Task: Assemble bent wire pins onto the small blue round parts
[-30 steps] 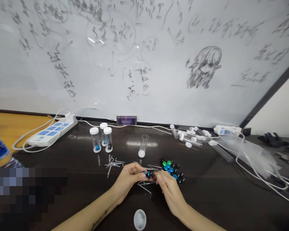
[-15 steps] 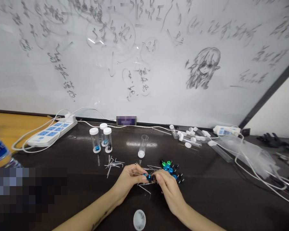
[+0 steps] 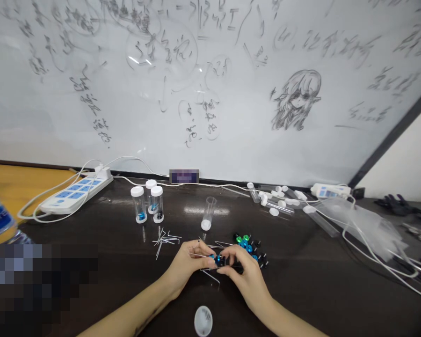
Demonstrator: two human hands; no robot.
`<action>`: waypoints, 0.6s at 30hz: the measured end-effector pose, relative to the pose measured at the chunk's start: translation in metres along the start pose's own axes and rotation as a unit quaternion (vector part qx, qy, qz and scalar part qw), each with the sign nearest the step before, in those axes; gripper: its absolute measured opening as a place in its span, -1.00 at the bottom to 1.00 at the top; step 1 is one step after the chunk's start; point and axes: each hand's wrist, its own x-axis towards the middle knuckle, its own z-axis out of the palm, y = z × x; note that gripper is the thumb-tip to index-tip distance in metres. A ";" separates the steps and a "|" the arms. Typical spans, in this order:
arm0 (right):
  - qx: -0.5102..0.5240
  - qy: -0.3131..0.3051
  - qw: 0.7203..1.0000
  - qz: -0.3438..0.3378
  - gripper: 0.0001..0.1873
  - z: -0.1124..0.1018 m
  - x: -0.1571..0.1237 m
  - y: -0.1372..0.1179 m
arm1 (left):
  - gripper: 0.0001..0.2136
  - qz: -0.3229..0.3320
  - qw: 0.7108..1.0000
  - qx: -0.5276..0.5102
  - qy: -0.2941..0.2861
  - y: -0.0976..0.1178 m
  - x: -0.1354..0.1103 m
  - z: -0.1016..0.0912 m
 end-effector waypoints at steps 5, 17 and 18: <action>-0.025 -0.025 0.999 -0.007 -0.73 -0.003 0.001 -0.006 | -0.86 0.002 1.000 0.009 0.003 0.001 -0.001 0.001; -0.028 -0.009 1.000 0.006 -0.92 0.002 -0.002 0.000 | -0.84 -0.001 1.000 -0.009 0.026 0.001 0.000 0.001; -0.028 -0.008 1.000 0.005 -0.93 0.002 -0.002 0.001 | -0.84 0.000 1.000 -0.009 0.027 0.001 0.000 0.001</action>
